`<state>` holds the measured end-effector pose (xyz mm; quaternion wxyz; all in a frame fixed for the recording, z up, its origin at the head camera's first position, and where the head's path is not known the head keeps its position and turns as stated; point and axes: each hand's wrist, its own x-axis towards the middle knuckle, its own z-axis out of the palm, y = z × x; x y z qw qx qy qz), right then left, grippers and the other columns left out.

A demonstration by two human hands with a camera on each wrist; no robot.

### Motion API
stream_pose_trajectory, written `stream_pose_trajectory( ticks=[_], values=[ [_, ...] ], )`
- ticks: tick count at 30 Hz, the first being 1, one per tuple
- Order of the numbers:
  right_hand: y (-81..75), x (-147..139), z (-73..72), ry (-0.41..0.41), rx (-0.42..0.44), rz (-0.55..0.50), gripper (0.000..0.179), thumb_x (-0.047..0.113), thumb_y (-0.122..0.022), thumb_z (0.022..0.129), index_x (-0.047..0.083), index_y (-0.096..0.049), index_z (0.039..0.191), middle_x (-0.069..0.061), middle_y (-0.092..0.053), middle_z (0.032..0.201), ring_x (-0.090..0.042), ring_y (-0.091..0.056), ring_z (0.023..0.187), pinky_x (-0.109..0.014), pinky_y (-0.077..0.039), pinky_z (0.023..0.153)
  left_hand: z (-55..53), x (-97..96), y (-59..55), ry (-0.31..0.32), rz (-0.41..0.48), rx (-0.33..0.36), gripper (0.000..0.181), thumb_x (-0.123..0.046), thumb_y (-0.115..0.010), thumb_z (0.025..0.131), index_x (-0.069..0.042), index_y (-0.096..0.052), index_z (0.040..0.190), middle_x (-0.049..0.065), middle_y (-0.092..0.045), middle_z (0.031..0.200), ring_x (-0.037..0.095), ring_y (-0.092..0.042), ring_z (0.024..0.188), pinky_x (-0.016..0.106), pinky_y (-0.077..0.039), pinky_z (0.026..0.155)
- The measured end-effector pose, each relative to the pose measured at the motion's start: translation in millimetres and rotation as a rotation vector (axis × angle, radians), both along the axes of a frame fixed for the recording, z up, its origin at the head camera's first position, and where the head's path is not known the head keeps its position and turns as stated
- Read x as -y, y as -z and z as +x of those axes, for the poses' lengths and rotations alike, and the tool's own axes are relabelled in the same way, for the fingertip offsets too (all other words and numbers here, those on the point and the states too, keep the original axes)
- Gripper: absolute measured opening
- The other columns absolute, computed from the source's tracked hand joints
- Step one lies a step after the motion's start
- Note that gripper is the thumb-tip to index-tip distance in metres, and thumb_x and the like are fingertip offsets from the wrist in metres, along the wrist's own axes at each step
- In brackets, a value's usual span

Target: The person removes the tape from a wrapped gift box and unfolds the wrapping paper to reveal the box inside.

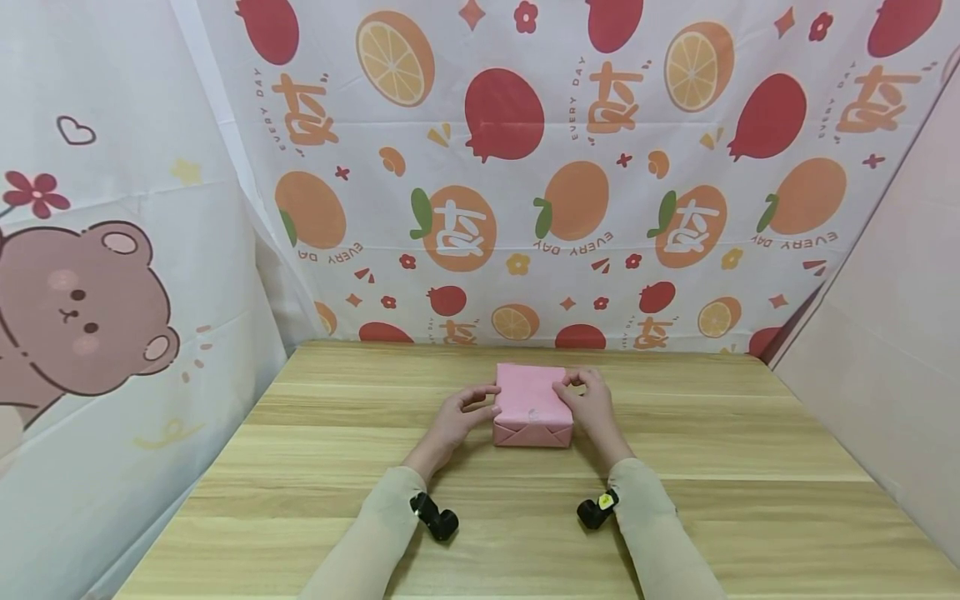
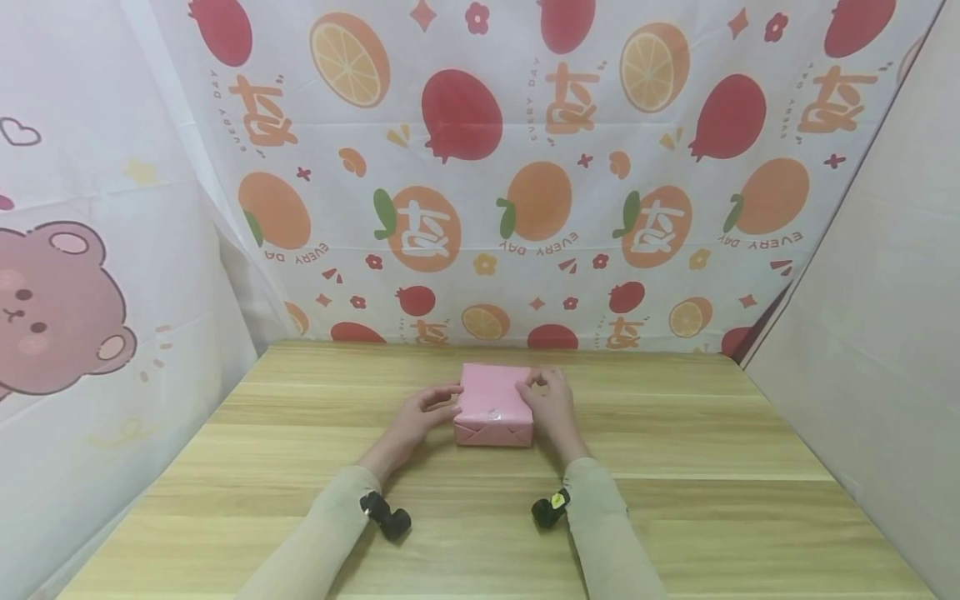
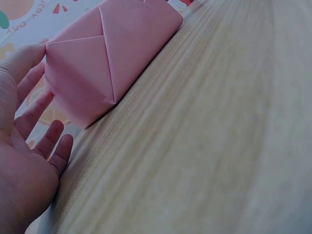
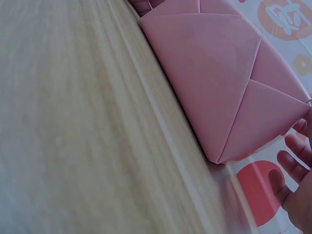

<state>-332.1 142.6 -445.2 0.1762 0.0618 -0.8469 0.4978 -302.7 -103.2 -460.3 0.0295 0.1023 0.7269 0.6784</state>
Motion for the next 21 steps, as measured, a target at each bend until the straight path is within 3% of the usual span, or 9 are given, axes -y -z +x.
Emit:
stream_pose_trajectory(
  ticks=[21],
  values=[
    [1.0, -2.0, 2.0, 0.052, 0.015, -0.039, 0.017, 0.017, -0.07, 0.087, 0.001, -0.065, 0.085, -0.014, -0.058, 0.103, -0.026, -0.053, 0.101, -0.032, -0.042, 0.082, -2.3, 1.1, 1.3, -0.01, -0.016, 0.01, 0.039, -0.025, -0.074, 0.086, -0.016, -0.067, 0.124, 0.002, -0.053, 0.144, 0.028, -0.041, 0.136, 0.051, -0.034, 0.112]
  ],
)
